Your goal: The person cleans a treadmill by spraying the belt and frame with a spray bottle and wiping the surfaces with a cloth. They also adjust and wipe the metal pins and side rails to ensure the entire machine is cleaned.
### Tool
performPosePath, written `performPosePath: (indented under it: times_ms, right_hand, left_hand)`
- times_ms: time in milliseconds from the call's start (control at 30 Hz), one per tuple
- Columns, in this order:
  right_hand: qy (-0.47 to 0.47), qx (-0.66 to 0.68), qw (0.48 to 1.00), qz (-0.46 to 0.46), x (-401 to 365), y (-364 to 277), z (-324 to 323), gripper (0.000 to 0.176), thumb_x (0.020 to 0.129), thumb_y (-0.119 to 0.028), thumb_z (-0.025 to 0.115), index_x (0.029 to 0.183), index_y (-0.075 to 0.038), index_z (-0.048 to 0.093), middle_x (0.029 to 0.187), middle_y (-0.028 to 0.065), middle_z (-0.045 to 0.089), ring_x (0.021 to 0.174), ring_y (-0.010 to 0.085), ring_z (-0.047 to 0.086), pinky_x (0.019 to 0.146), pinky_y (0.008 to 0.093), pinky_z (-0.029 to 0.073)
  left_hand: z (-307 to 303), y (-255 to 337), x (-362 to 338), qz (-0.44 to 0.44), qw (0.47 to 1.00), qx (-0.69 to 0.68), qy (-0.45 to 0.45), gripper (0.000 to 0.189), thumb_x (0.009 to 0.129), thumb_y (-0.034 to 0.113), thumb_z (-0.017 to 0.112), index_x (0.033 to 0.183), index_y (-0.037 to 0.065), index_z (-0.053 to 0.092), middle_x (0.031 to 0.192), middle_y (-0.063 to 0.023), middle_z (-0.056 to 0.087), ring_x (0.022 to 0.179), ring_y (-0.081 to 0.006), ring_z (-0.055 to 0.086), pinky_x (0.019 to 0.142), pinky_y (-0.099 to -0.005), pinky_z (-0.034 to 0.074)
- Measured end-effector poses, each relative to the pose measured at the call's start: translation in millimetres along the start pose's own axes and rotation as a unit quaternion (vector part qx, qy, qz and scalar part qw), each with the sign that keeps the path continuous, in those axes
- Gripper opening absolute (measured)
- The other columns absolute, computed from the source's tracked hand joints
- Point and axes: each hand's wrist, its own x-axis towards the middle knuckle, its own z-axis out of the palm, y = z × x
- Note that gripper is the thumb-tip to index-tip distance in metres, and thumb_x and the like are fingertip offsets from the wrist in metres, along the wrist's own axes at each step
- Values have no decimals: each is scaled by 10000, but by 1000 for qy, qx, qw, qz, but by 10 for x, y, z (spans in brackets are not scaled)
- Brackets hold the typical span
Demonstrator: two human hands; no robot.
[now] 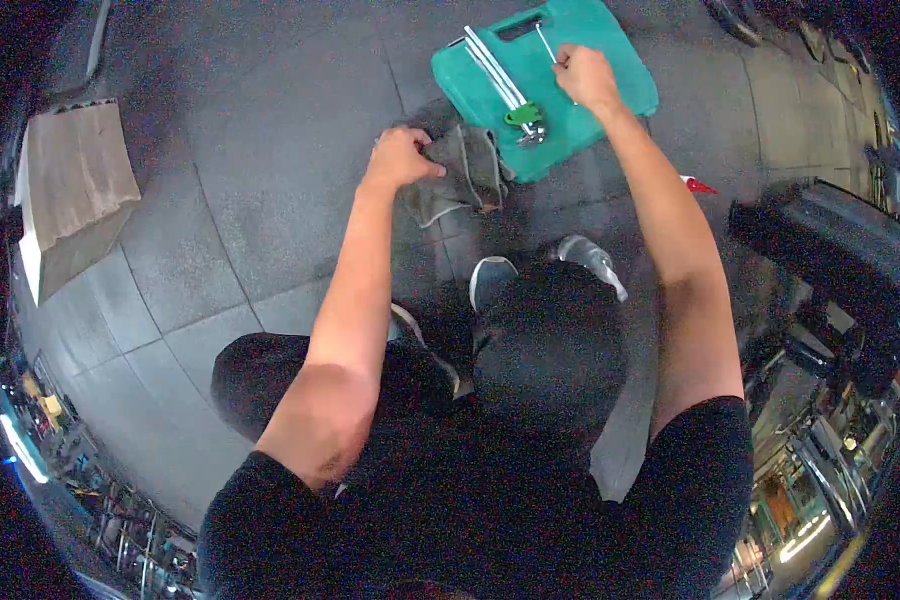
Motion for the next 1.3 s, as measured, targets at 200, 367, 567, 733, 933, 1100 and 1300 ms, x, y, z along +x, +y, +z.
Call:
performPosePath:
  times_ms: [200,367,567,733,933,1100,1300]
  right_hand:
    - [-9,-28,1000,-1,-24,-76,-4,180,866,-192,748,967,-44,727,869,207,729,850,412,712,768,484,563]
    - [22,66,997,-26,-329,-653,-334,390,857,-338,806,1090,-31,748,1023,182,751,937,330,734,841,433,576]
    - [-94,207,952,-203,-1186,-1238,-700,714,776,-515,874,1270,-34,689,1187,109,712,1140,257,656,1036,361,485]
    - [-37,273,961,-37,-1646,-875,-1212,634,795,-342,891,1252,34,663,1181,99,715,1128,186,639,1002,324,495]
    - [202,407,878,153,-2481,-13,-1626,709,800,-208,886,1353,94,561,1209,157,695,1130,236,651,996,353,509]
    - [288,465,802,241,-2889,139,-1646,506,820,-106,864,1232,43,611,1150,126,705,1053,202,666,934,347,525]
    - [299,483,780,262,-2852,38,-1543,573,853,-97,839,1334,53,566,1216,132,684,1091,215,651,961,352,506]
  left_hand:
    - [-19,-94,-152,23,998,-43,47,586,593,340,957,1080,66,780,1063,-168,743,1052,-348,684,944,-425,543]
    - [-409,-101,-212,51,991,-81,-98,614,605,423,950,1035,26,768,936,-135,742,887,-251,694,801,-379,536]
    - [-917,564,-424,172,961,-203,-75,447,687,262,958,992,-2,765,835,-6,704,751,-104,614,713,-270,501]
    - [-448,1161,-505,252,921,-298,21,564,652,301,985,1087,36,742,989,-53,727,940,-150,645,842,-327,536]
    - [585,1376,-710,283,925,-119,-224,1014,618,402,971,1433,-2,523,1380,-192,618,1277,-325,600,1090,-440,484]
    - [1741,1530,-1025,457,880,-118,-52,1127,650,473,925,1502,-58,413,1503,-259,480,1409,-419,428,1178,-502,360]
    - [2197,1619,-1105,374,901,-219,-33,582,767,190,768,1254,-57,569,1223,-262,605,1142,-461,562,1038,-516,453]
